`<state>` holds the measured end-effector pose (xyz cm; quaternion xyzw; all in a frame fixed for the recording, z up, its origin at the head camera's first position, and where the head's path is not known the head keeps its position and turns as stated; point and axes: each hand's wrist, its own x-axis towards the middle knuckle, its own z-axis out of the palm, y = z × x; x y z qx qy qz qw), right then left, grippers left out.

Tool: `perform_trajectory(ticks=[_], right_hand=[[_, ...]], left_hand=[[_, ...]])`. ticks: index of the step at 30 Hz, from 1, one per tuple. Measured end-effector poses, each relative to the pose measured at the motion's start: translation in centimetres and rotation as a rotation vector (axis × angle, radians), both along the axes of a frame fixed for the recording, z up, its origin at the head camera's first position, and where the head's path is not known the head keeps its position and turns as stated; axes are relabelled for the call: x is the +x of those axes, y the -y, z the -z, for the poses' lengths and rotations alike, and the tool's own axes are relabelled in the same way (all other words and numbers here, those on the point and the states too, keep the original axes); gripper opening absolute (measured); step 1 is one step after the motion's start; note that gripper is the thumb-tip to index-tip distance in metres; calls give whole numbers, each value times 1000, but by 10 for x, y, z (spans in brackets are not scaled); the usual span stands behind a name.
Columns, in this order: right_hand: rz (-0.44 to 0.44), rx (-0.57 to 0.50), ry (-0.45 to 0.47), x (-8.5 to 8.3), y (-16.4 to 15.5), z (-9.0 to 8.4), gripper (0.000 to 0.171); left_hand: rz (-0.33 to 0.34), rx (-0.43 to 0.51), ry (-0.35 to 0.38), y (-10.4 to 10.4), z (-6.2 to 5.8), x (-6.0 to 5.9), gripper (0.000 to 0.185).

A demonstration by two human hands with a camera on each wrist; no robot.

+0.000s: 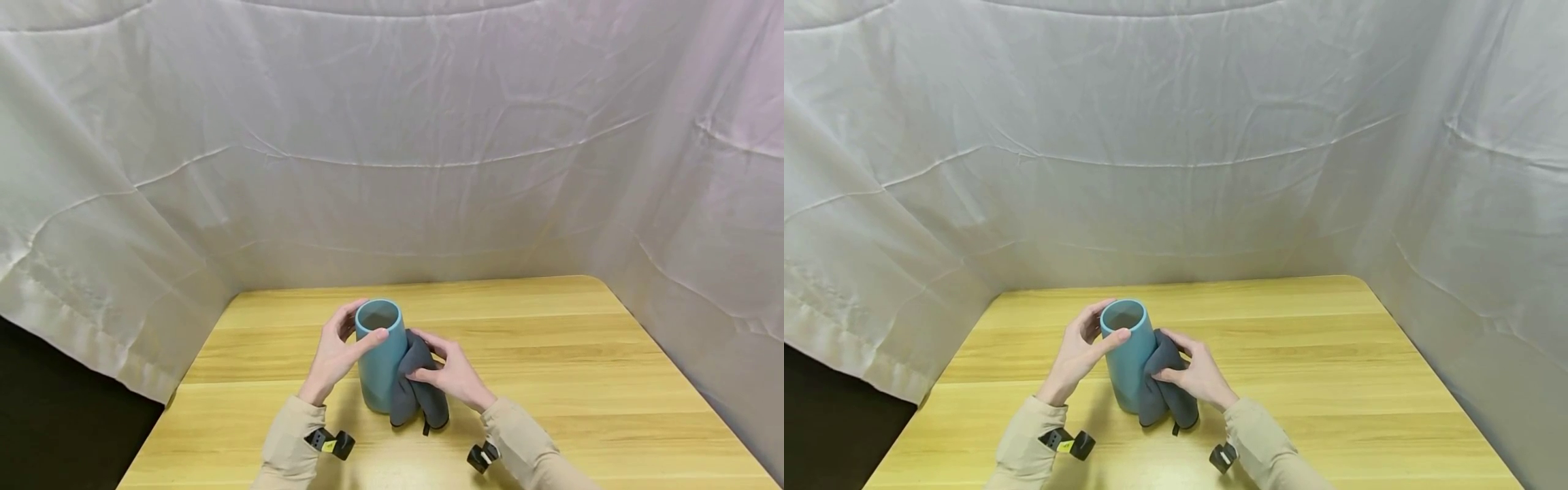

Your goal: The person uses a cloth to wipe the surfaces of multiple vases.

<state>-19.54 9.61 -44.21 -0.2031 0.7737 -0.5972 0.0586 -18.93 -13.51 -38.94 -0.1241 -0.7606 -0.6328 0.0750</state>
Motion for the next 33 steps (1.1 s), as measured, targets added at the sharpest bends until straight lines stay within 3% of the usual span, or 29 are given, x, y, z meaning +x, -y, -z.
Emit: perform_trajectory(ticks=[33], right_hand=[[5,-12,-10,2,0,3,74]], left_hand=[[1,-3,2,1,3,-2,61]])
